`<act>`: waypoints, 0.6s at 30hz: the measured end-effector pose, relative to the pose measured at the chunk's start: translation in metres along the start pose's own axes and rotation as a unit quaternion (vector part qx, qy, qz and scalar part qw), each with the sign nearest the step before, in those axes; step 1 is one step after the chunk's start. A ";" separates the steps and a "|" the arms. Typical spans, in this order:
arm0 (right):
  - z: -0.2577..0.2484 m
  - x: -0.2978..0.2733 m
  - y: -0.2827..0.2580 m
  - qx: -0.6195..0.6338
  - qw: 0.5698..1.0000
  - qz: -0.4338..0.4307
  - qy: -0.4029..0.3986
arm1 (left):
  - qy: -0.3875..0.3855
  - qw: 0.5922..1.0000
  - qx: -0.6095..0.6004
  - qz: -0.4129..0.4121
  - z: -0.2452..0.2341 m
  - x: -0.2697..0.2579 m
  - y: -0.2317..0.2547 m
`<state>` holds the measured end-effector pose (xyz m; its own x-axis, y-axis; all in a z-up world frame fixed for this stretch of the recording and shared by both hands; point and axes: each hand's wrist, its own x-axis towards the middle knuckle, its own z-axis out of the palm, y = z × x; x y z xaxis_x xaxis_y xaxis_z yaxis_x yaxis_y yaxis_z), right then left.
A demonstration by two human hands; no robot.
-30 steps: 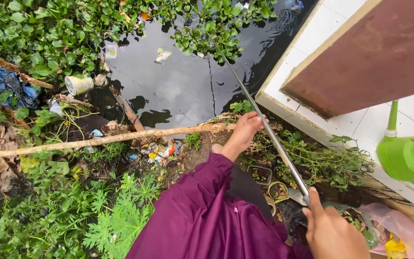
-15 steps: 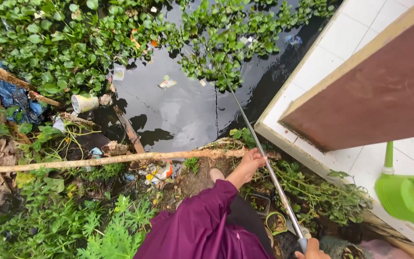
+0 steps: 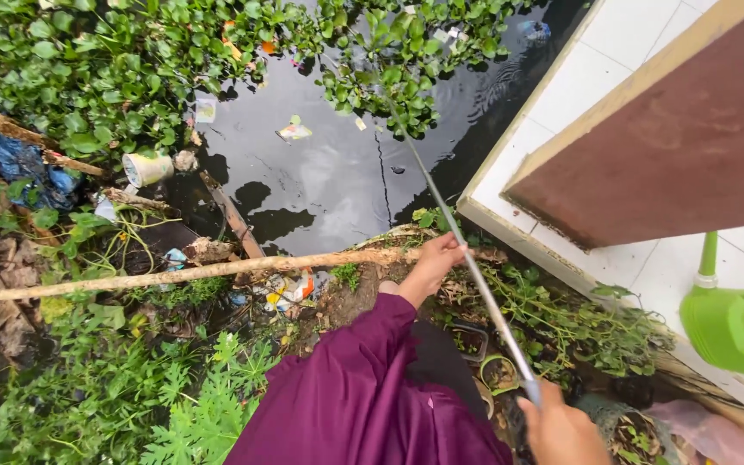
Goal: Assemble a metal pole with a connector and use it to probe or fish in a murky pond.
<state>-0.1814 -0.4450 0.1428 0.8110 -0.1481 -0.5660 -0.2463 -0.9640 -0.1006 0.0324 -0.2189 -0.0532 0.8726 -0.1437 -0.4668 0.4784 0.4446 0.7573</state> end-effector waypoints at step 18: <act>-0.076 0.134 -0.107 0.197 0.964 -0.128 0.121 | 0.029 0.985 0.134 0.105 -0.014 -0.007 0.092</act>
<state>-0.0055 -0.3785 0.1400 0.9603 -0.0089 -0.2788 -0.1650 -0.8241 -0.5419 0.0690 -0.1651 0.0135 0.9518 -0.0184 -0.3062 0.3032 0.2089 0.9298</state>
